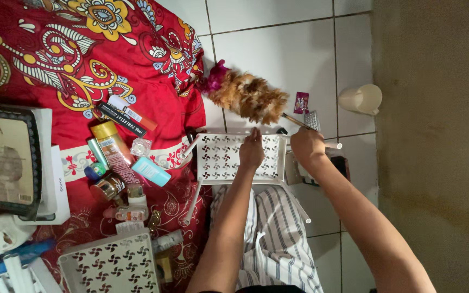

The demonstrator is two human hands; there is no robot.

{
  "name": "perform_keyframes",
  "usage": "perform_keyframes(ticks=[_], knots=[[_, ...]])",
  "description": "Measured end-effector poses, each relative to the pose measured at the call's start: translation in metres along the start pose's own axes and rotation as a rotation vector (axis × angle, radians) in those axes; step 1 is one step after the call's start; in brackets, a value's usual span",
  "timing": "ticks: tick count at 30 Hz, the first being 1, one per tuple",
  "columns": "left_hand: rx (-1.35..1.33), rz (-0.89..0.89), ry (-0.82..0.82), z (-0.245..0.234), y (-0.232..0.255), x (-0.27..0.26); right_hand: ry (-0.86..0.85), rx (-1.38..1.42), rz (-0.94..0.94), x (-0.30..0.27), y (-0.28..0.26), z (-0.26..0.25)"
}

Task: The person assembles a white plastic storage rack by inserting vertical poles into a perforated panel and attaching black feet. They then place a phone and a small box onto the assembled rack.

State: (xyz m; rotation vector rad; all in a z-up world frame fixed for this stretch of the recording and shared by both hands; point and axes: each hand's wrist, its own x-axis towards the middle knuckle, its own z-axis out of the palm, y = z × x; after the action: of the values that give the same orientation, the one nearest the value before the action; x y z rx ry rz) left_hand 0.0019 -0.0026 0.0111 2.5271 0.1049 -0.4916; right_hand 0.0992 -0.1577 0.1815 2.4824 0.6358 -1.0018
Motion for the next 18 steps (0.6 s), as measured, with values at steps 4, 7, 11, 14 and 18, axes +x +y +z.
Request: perform_keyframes(ticks=[4, 7, 11, 14, 18], knots=[[0.011, -0.012, -0.027, -0.002, 0.004, -0.003, 0.000, 0.070, 0.045, 0.000, 0.008, 0.004], [0.010, -0.038, -0.083, -0.004, 0.004, 0.001, -0.006, 0.073, 0.051, -0.001, 0.014, 0.002], [0.037, -0.014, -0.057, -0.002, 0.003, -0.001, -0.014, 0.108, 0.056, -0.003, 0.017, 0.000], [0.019, -0.041, -0.077, -0.001, 0.003, 0.000, -0.021, 0.095, 0.056, -0.003, 0.018, 0.000], [0.024, -0.055, -0.120, 0.000, 0.003, 0.002, -0.029, 0.086, 0.047, -0.002, 0.015, 0.000]])
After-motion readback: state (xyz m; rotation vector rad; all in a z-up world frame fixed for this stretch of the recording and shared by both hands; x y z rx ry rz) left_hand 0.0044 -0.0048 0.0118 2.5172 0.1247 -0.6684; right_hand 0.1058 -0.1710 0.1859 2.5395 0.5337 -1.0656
